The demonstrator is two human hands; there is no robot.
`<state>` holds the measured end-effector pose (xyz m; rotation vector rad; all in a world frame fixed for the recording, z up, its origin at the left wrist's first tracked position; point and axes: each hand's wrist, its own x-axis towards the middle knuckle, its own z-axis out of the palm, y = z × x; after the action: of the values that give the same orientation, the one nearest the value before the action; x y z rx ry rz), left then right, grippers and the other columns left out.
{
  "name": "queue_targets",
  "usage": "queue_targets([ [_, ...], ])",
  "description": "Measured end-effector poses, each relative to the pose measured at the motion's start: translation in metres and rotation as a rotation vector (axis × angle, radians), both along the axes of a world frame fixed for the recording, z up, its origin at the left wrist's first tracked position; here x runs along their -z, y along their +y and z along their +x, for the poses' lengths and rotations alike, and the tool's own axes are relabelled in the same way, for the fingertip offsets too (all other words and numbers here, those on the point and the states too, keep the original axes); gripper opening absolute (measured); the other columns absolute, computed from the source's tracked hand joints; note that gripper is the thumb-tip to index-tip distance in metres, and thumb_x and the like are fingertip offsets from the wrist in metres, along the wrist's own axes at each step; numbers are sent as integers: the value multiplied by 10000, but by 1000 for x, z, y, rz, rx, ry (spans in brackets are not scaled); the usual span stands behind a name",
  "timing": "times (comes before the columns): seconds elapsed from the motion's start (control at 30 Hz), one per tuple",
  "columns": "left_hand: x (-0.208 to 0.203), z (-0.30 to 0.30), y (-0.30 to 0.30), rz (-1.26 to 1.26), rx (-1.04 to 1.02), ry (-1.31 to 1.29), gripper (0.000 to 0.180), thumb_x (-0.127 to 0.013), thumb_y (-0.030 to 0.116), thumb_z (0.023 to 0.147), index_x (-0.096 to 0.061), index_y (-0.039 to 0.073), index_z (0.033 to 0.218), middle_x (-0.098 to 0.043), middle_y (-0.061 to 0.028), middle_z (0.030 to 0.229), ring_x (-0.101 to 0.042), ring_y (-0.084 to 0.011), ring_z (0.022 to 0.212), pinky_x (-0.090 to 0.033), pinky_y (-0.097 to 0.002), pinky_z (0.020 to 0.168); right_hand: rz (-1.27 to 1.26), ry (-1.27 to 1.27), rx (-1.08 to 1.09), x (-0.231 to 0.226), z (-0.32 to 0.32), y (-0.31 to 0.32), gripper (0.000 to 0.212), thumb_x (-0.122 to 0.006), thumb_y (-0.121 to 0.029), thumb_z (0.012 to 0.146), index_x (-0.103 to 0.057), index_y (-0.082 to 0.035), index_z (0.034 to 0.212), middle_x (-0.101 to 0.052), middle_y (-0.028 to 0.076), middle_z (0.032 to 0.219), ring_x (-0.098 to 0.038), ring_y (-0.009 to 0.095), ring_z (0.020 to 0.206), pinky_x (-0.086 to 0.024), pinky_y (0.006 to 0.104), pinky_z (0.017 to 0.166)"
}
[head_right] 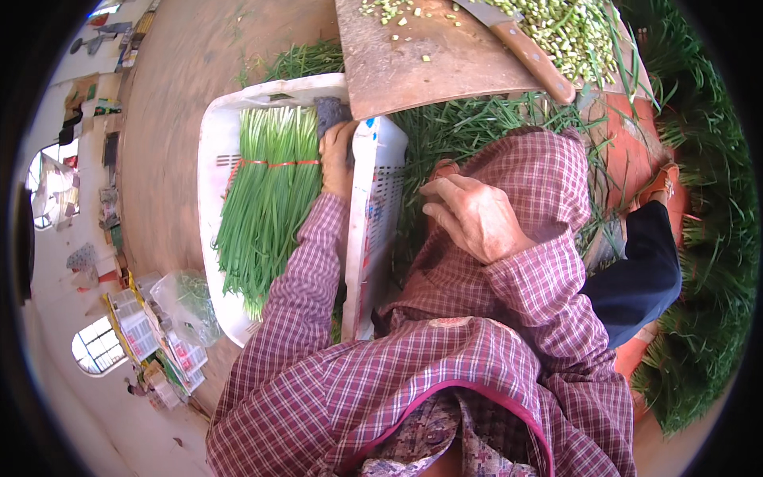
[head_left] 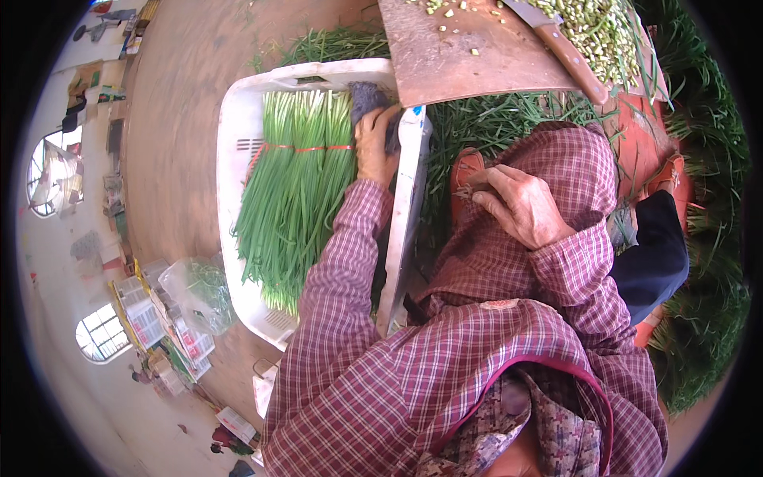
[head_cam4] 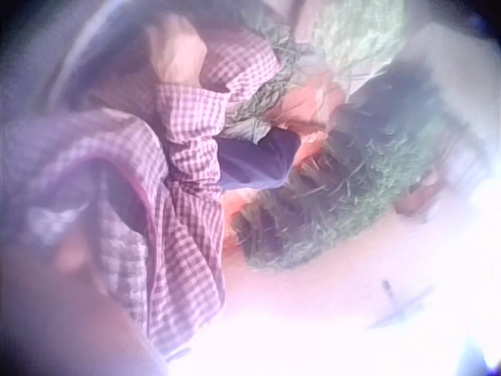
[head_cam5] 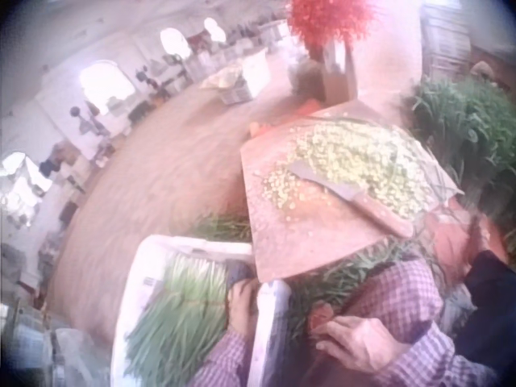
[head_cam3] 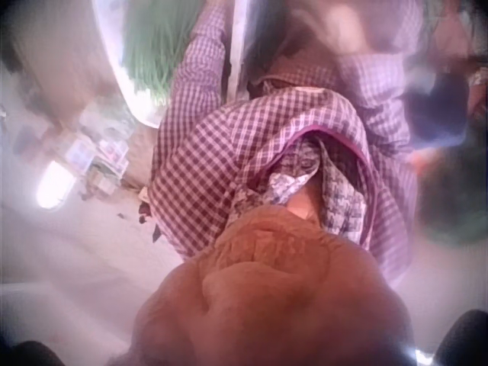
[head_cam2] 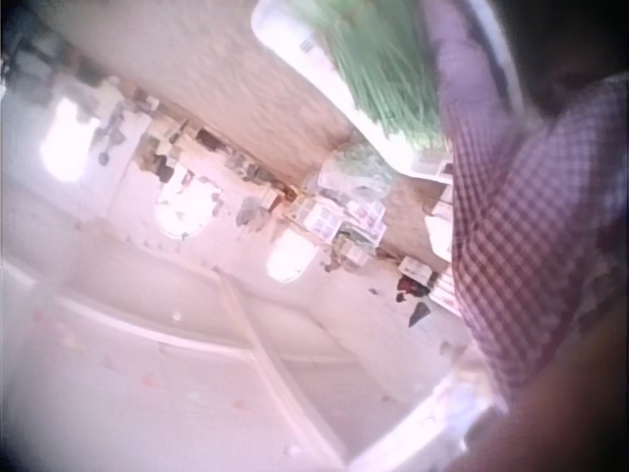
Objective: The person bundles scallions by hand, ties them with red ties, and trims the ends using a knife on a cutting board.
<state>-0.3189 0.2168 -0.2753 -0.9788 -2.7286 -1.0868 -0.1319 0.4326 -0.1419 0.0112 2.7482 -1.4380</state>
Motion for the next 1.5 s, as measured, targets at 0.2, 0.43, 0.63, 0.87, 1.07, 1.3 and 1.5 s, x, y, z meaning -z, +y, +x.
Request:
queue_targets([
  [0.2, 23, -46, 23, 140, -235, 112, 485, -695, -34, 703, -629, 83, 1169, -589, -175, 1099, -553, -408, 1084, -460, -463, 937, -5, 20, -12, 1, -4, -4, 213, -646, -146, 926, -648, -12, 1091, -664, 182, 973, -666, 386, 910, -549, 444, 790],
  [0.43, -15, -65, -60, 486, -234, -227, 545, -773, 9, 728, -637, 79, 1252, -604, -111, 1105, -606, -272, 1027, -510, -368, 978, 39, 36, 4, -3, -3, -3, 209, -653, -145, 921, -652, -18, 1087, -665, 178, 974, -668, 388, 896, -554, 444, 776],
  [0.63, 3, -89, -52, -263, -325, 158, 540, -758, -50, 670, -659, 70, 1187, -644, -156, 1132, -610, -356, 1063, -490, -413, 989, 70, 26, -7, -1, -3, -4, 203, -659, -148, 914, -647, -22, 1072, -663, 174, 961, -671, 387, 881, -559, 447, 765],
  [0.87, -26, -152, -62, 1026, -781, -325, 583, -720, -91, 838, -515, -31, 1381, -651, -152, 1274, -659, -241, 1060, -531, -364, 964, 68, 43, 22, 5, 0, -2, 208, -661, -150, 903, -638, -24, 1068, -662, 171, 956, -670, 377, 887, -559, 446, 766],
  [1.07, -62, -130, -108, 719, -695, -230, 513, -767, -49, 813, -586, -57, 1292, -694, -123, 1192, -665, -187, 1027, -525, -307, 945, 101, 7, 3, 1, 0, -4, 210, -656, -154, 907, -637, -23, 1071, -661, 169, 972, -668, 371, 913, -556, 441, 775],
  [1.3, -79, -39, -72, 298, -456, -782, 444, -855, 129, 767, -685, -24, 1149, -735, -139, 1079, -699, -207, 942, -556, -332, 875, 55, 13, -15, 0, 1, -3, 320, -683, -185, 904, -614, -24, 1172, -640, 184, 1045, -654, 393, 945, -552, 450, 799],
  [1.5, -181, 82, 0, 582, 182, -1056, 865, -866, 261, 804, -409, 62, 1510, -514, -89, 1443, -517, -213, 1308, -405, -355, 1115, -271, 185, -53, -23, -23, -24, 945, -814, -307, 815, -278, -30, 1542, -452, 242, 1435, -512, 394, 1307, -437, 428, 1085],
])
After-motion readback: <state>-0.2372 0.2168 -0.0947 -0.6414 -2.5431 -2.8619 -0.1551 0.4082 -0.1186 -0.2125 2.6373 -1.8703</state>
